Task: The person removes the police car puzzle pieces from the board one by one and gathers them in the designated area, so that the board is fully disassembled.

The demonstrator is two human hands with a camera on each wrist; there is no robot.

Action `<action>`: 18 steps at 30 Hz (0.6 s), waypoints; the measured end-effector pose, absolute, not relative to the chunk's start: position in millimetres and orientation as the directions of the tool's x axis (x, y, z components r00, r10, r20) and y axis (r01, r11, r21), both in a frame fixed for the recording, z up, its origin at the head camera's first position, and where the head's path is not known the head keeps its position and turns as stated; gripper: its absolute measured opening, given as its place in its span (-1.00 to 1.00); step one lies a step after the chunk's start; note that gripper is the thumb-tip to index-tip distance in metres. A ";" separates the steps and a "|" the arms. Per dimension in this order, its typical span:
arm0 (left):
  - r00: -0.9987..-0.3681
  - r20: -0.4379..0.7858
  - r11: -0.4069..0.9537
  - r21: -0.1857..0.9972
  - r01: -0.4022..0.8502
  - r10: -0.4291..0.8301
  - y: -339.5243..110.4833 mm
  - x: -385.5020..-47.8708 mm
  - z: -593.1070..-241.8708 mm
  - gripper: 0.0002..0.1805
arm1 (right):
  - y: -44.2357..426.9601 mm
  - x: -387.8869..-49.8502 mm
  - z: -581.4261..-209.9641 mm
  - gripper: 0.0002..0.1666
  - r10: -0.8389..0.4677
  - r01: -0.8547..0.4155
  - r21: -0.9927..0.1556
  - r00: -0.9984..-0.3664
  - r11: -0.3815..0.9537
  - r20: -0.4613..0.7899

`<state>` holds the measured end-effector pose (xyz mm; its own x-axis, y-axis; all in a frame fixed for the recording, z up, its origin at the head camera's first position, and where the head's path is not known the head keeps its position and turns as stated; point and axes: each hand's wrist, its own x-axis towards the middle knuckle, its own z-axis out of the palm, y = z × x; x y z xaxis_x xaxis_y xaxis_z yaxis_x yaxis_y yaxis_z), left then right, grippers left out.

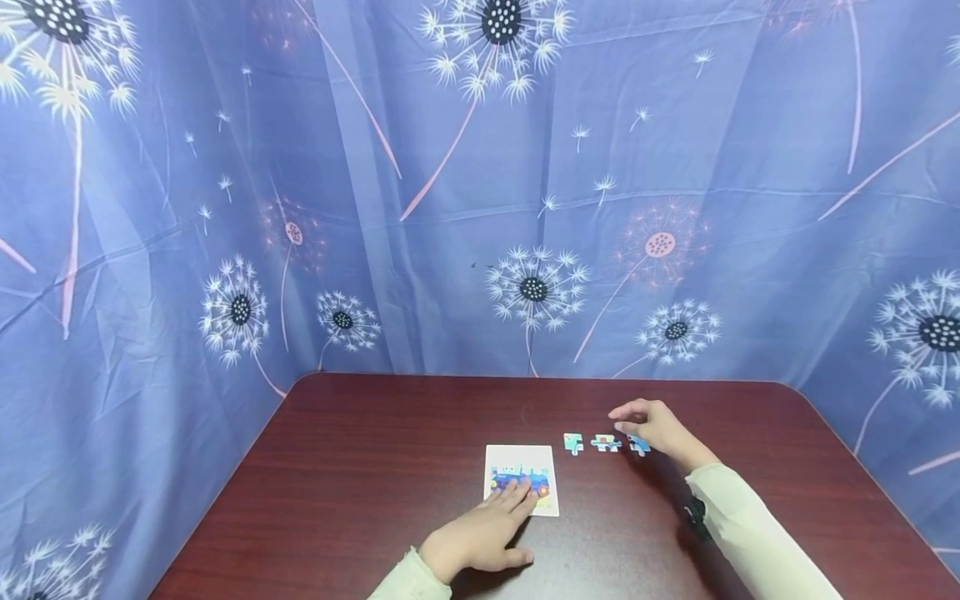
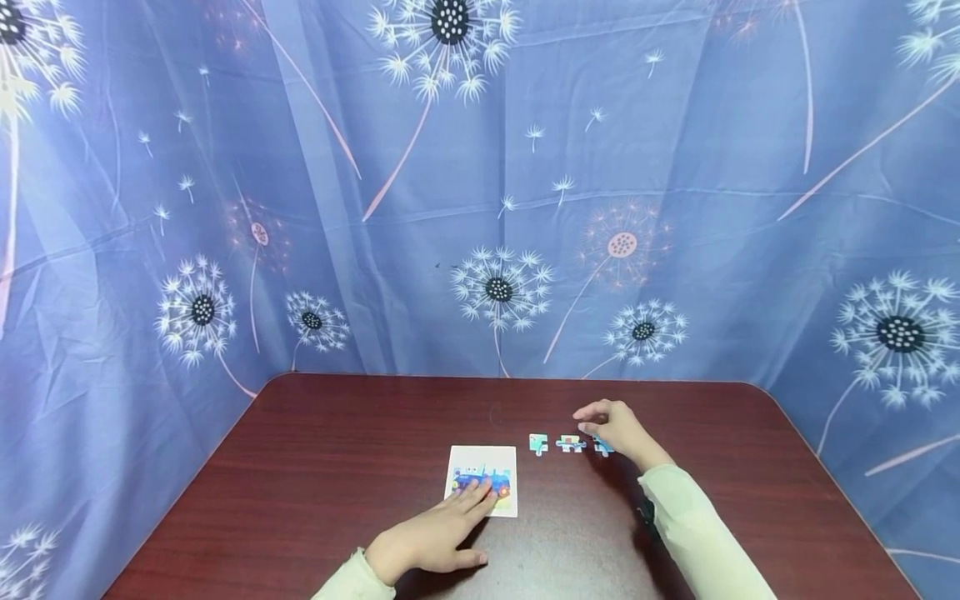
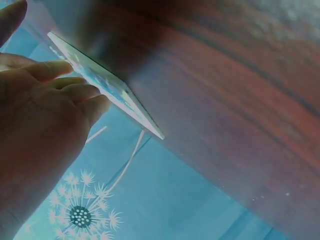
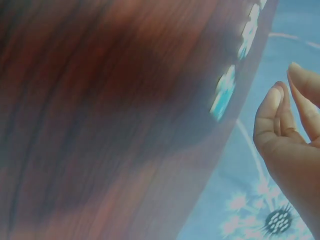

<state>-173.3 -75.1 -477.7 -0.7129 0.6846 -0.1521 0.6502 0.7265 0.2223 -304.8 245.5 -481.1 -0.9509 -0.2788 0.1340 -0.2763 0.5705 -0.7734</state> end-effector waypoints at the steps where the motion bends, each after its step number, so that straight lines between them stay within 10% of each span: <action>1: -0.709 -0.147 0.722 0.215 0.658 0.690 -75.4 -172.2 -477.3 -0.16 | 241.3 -305.3 -480.3 -0.76 -0.284 -0.282 -0.774 -0.949 0.567 0.138; 18: -0.644 -0.124 0.655 0.195 0.730 0.755 -82.8 -162.2 -480.5 -0.21 | 167.2 -298.1 -478.8 -0.71 -0.516 -0.414 -0.820 -0.839 0.396 0.174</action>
